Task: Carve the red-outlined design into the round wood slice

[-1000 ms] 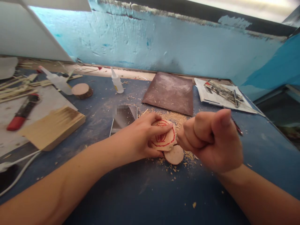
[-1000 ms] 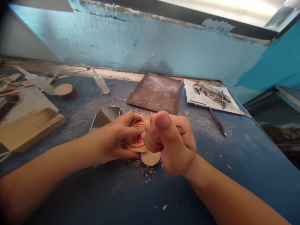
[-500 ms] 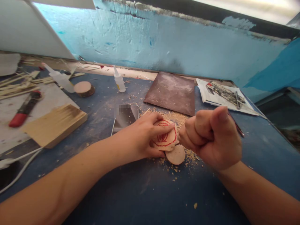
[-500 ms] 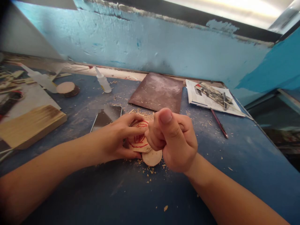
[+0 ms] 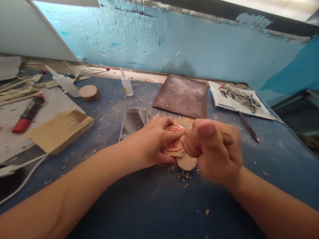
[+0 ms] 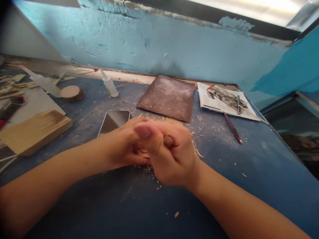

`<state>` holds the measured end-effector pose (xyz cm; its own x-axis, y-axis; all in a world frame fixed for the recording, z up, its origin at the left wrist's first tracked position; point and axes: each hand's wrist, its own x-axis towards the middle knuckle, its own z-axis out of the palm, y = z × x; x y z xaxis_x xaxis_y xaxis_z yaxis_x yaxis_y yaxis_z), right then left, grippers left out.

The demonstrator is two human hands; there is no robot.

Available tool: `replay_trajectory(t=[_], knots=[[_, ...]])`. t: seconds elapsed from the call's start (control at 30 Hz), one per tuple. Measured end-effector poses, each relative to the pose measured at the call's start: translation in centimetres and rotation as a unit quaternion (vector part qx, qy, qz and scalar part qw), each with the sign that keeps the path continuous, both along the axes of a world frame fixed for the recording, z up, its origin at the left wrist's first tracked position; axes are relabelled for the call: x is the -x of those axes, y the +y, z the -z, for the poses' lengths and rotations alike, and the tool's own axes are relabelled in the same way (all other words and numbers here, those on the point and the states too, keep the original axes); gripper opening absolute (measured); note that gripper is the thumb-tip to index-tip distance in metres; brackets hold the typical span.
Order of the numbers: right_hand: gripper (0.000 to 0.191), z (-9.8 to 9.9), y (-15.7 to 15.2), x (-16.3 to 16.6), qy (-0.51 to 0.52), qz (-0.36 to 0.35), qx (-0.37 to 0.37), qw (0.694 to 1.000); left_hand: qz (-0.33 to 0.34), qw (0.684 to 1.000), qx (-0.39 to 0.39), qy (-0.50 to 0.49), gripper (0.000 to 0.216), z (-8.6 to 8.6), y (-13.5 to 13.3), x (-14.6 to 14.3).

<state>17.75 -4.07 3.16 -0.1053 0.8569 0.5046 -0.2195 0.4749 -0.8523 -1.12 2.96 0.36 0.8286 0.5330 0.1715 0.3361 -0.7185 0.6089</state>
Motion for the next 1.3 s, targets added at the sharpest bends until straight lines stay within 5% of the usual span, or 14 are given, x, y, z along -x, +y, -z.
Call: replay_trajectory(t=[0.1, 0.27, 0.43, 0.73, 0.93, 1.03, 1.3], knots=[[0.063, -0.5, 0.9, 0.0, 0.041, 0.029, 0.051, 0.997, 0.008, 0.999, 0.003, 0.031, 0.048, -0.3, 0.1, 0.0], [0.069, -1.3, 1.7, -1.1, -0.004, -0.128, 0.067, 0.989, 0.015, 1.0, 0.02, 0.018, 0.048, -0.4, 0.2, 0.0], [0.057, -0.5, 0.9, -1.2, -0.03, -0.155, 0.017, 0.987, 0.026, 0.999, 0.041, -0.004, 0.055, 0.0, 0.4, 0.3], [0.063, -0.1, 0.4, 0.8, 0.029, 0.123, 0.026, 0.992, 0.028, 0.999, 0.033, 0.015, 0.044, -0.3, 0.6, 0.1], [0.068, -1.3, 1.5, -0.7, 0.011, -0.121, 0.045, 0.992, 0.034, 0.999, 0.038, 0.004, 0.047, -0.2, 0.6, 0.2], [0.067, -1.4, 1.7, -1.2, -0.001, -0.164, 0.064, 0.984, 0.039, 0.998, 0.05, -0.004, 0.043, -0.1, 0.7, 0.3], [0.055, 0.0, 0.3, 0.2, 0.078, 0.023, 0.017, 0.997, 0.03, 0.999, 0.043, 0.009, 0.053, 0.0, 0.8, 0.3]])
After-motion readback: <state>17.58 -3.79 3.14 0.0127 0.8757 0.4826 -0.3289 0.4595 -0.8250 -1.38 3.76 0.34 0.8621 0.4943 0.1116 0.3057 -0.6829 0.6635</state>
